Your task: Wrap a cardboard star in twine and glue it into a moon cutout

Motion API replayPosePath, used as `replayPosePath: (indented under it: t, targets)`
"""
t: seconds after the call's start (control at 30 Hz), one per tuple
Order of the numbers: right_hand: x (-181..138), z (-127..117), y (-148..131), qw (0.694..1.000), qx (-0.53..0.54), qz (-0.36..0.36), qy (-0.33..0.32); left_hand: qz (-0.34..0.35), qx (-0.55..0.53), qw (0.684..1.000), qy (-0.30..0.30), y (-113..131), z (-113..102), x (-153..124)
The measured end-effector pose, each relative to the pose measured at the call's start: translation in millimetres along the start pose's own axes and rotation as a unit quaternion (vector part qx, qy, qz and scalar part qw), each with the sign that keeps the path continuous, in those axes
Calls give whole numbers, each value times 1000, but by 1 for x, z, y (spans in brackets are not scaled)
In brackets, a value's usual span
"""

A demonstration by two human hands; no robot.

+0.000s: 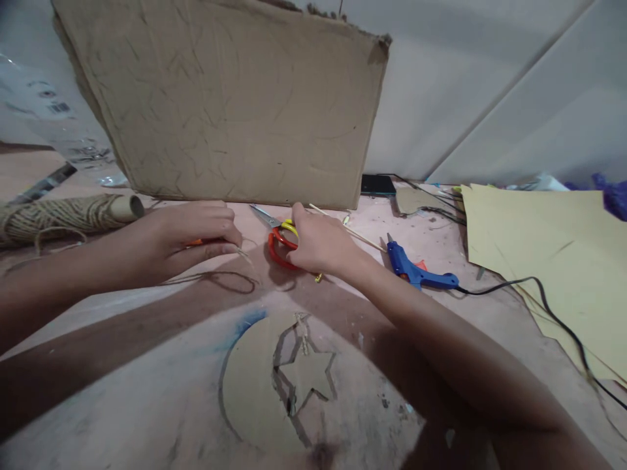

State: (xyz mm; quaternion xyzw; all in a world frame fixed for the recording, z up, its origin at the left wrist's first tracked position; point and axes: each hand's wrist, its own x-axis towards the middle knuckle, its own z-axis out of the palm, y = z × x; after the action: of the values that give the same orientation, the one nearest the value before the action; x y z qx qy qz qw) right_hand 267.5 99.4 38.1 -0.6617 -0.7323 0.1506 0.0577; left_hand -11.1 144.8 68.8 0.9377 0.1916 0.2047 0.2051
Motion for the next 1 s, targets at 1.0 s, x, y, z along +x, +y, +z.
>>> replayPosePath:
  t: [1.0]
  targets:
    - [-81, -28, 57, 986, 148, -45, -59, 85, 81, 993, -5, -11, -31, -9]
